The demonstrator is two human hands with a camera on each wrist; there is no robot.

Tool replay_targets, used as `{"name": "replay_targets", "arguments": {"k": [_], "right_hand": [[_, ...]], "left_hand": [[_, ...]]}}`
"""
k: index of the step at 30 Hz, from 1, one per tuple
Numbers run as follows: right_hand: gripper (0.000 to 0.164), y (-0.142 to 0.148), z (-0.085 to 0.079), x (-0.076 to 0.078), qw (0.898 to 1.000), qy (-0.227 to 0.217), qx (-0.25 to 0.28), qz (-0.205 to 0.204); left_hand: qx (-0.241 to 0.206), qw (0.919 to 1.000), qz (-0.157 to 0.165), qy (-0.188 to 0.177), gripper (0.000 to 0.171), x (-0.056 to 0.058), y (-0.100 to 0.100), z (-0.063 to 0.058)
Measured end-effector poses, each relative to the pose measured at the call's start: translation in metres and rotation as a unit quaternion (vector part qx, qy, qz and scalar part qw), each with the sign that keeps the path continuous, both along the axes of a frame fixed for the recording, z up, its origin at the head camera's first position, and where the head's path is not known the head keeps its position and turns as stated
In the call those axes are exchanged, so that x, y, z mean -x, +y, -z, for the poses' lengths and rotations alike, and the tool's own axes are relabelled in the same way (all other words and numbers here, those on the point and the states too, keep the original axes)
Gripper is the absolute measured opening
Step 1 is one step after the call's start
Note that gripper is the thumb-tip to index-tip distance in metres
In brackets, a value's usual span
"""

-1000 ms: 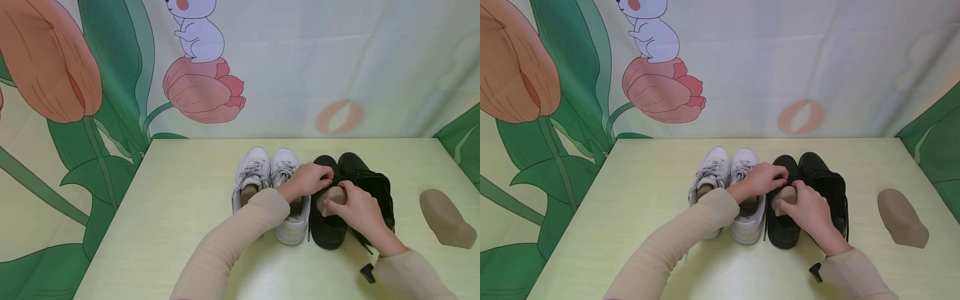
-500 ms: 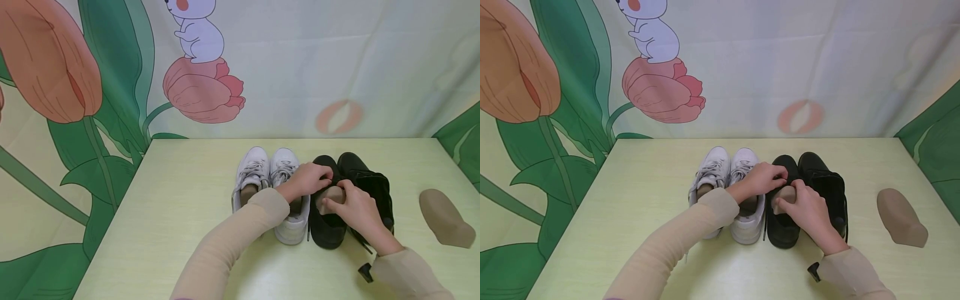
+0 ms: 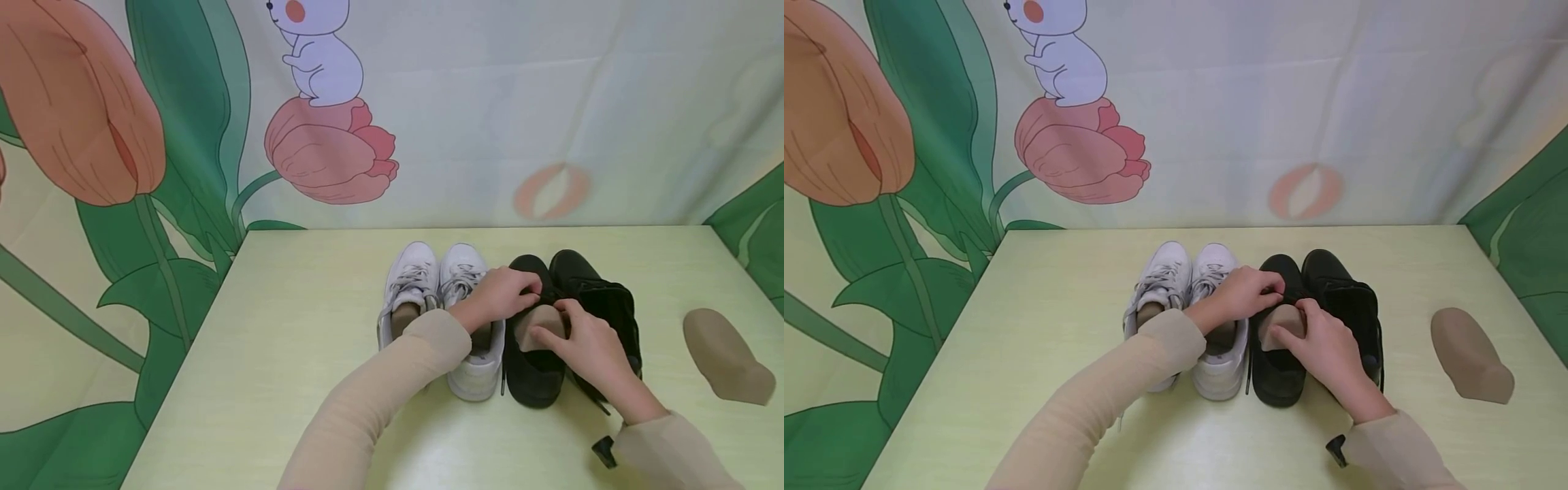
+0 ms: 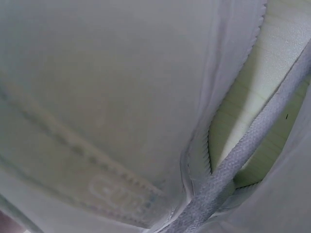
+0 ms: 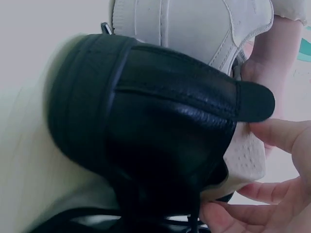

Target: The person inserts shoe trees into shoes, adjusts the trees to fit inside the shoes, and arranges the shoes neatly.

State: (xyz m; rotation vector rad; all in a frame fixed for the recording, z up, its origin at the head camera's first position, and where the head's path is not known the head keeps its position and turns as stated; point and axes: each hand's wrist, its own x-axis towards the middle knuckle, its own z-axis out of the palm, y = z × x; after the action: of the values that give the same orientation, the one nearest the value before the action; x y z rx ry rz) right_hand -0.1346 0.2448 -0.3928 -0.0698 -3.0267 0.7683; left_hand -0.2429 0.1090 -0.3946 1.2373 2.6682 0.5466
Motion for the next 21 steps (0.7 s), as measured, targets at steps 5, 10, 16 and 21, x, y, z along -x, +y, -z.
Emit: {"name": "replay_targets", "arguments": {"k": [5,10,16,21], "right_hand": [[0.06,0.008,0.001,-0.006,0.999,0.014,-0.021,-0.023],[0.044,0.016,0.001,-0.009,0.997,0.019,-0.043,-0.057],[0.038,0.022,0.005,-0.01,0.995,0.011,-0.048,-0.083],[0.044,0.025,0.007,-0.012,0.993,0.006,-0.061,-0.101]], "left_hand": [[-0.003,1.0,0.002,0.002,0.012,0.0,-0.001,-0.001],[-0.002,1.0,0.002,0.002,0.012,0.0,-0.001,-0.001],[-0.005,1.0,0.0,0.006,0.011,0.001,-0.001,0.0],[-0.006,0.9999,0.001,0.009,0.012,0.0,0.0,0.0]]}}
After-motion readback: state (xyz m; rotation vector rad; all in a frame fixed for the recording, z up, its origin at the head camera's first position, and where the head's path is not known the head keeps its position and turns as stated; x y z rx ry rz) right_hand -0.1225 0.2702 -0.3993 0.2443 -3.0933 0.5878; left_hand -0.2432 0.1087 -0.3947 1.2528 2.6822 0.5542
